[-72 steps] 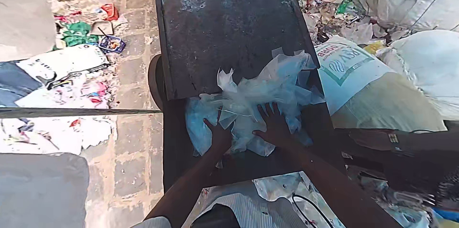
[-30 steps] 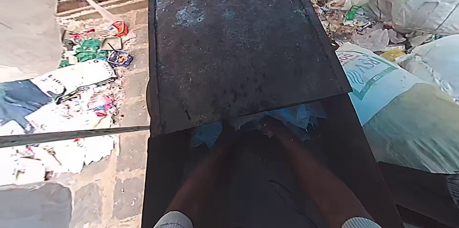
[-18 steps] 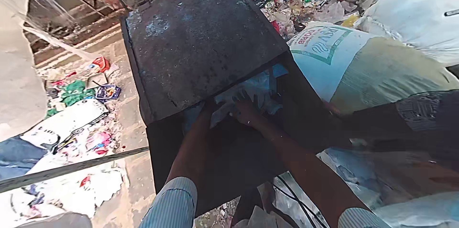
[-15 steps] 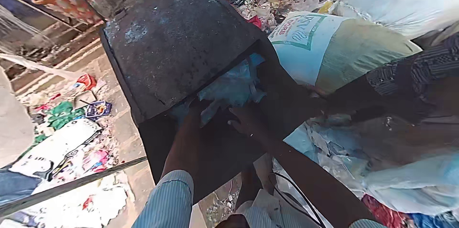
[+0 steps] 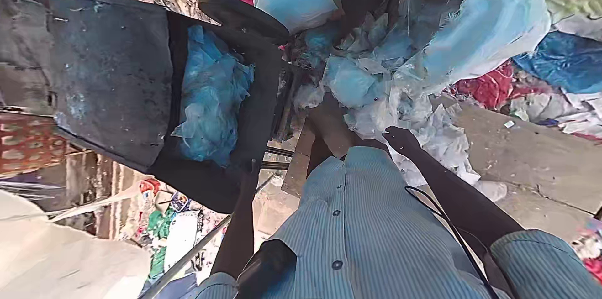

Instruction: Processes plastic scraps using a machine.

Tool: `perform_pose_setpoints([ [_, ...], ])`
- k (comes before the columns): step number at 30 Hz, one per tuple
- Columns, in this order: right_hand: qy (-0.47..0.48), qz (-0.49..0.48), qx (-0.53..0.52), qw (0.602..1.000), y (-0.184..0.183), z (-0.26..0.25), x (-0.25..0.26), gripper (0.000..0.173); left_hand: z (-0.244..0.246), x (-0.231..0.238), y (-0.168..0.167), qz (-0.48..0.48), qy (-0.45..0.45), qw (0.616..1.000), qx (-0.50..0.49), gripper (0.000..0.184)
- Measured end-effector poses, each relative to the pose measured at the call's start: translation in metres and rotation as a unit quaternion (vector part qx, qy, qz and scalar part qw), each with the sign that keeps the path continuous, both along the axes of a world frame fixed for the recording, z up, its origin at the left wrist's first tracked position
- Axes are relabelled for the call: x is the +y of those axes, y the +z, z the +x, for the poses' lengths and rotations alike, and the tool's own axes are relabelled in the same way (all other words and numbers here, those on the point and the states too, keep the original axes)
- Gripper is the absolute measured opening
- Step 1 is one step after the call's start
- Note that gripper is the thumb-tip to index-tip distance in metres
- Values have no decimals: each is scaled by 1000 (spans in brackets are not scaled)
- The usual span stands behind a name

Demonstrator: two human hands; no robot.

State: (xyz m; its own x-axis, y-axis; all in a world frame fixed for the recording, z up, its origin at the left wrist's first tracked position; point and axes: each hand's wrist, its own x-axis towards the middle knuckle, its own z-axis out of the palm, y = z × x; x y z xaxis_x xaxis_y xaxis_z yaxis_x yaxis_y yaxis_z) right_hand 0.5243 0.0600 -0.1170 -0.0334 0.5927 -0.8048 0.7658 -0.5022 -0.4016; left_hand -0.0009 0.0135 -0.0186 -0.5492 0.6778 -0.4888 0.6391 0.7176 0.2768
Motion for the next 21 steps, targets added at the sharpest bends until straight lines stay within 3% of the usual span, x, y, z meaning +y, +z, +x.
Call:
perform_pose_setpoints([
  [4,-83,-63,-7,995,-34,49,-77,44,5,-29,1,-74,-84,993,28,85],
  [8,-78,-145,-20,986,-47,59,-126,50,11,-20,10,-140,-124,978,88,97],
  [14,-219,-117,66,967,-44,43,-144,44,53,-6,31,-290,-193,893,286,52],
  [21,-279,-69,84,954,-27,41,-177,41,64,-14,47,-284,-227,889,278,41],
])
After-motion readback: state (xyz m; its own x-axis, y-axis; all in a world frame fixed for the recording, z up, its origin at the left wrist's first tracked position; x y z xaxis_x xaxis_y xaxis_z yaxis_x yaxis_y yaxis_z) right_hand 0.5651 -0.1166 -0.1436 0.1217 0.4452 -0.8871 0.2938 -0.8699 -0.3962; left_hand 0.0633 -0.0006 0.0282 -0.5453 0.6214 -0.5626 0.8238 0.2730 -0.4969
